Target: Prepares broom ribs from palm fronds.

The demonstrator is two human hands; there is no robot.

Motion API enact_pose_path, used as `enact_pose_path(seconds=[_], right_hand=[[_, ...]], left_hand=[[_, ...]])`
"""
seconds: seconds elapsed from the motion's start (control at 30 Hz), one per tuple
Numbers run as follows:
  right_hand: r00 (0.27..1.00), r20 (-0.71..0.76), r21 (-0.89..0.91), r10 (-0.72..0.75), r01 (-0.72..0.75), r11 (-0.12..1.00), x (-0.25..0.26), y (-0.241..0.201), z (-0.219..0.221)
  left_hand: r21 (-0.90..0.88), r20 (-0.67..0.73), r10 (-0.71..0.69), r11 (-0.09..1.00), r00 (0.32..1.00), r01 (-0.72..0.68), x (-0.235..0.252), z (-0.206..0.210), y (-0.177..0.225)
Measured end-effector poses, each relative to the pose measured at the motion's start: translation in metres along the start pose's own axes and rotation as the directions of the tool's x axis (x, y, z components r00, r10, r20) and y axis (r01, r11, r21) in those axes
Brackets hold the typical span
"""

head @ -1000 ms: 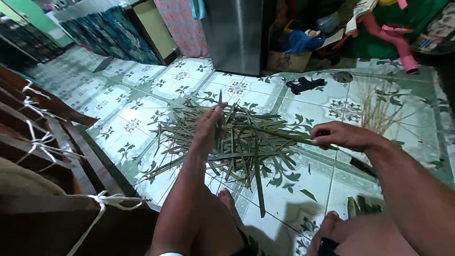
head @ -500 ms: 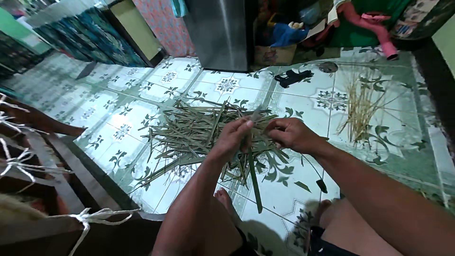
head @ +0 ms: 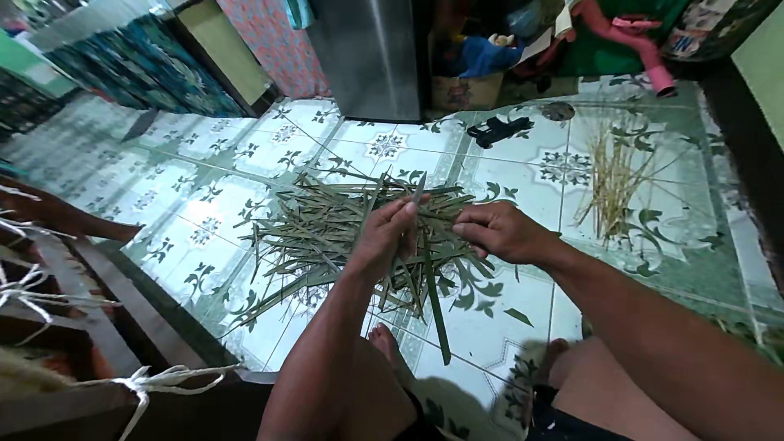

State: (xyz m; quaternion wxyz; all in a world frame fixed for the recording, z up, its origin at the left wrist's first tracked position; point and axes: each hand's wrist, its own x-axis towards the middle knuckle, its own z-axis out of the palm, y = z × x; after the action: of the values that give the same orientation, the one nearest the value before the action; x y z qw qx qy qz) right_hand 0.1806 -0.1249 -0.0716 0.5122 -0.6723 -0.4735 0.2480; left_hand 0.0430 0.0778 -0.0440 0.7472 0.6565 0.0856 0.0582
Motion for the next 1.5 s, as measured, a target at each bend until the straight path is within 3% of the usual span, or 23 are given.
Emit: enact_pose_path(seconds=[0.13,0.27,0.57,0.73,0.87,1.0,1.2,1.3,1.4,1.5], right_hand=[[0.998,-0.055,-0.049,-0.029,0.026,0.998,0.000,0.000,0.000],[0.993,-0.089,-0.088,-0.076,0.068,0.994,0.000,0.004,0.001],[0.995,-0.094,-0.066,-0.045,0.039,0.997,0.001,0.004,0.000],[0.997,-0.074,-0.064,-0.035,0.031,0.997,0.000,0.004,-0.002],[0.995,-0.092,-0.080,-0.039,0.032,0.996,-0.001,0.003,-0.002],[0.995,-0.077,-0.101,-0.060,0.052,0.994,-0.001,0.007,-0.003],[0.998,-0.056,-0.077,-0.018,0.014,0.997,-0.003,0.008,-0.007],[0.999,0.004,-0.037,0.045,-0.044,0.998,-0.001,0.003,-0.004],[0.998,0.036,-0.042,0.048,-0.047,0.998,0.000,-0.003,0.001],[0.998,0.061,-0.044,0.027,-0.024,0.999,0.000,-0.003,0.002]], left_hand=[[0.024,0.007,-0.030,0.999,1.000,0.029,-0.002,0.000,0.001],[-0.002,-0.038,0.027,1.000,0.999,-0.027,-0.001,-0.010,0.003],[0.001,-0.066,0.033,0.999,0.997,-0.033,-0.002,-0.009,0.004],[-0.046,-0.132,0.119,0.991,0.984,-0.126,-0.004,-0.026,0.012],[-0.019,-0.113,0.071,0.997,0.991,-0.073,-0.005,-0.020,0.010],[-0.051,-0.142,0.176,0.982,0.974,-0.184,-0.011,-0.039,0.020],[-0.130,-0.304,0.266,0.940,0.915,-0.316,-0.017,-0.070,0.030],[-0.081,-0.192,0.244,0.961,0.951,-0.263,-0.017,-0.062,0.017],[0.086,-0.045,0.107,0.991,0.993,-0.103,-0.013,-0.035,0.006],[0.086,-0.027,0.063,0.994,0.998,-0.060,-0.010,-0.026,0.006]])
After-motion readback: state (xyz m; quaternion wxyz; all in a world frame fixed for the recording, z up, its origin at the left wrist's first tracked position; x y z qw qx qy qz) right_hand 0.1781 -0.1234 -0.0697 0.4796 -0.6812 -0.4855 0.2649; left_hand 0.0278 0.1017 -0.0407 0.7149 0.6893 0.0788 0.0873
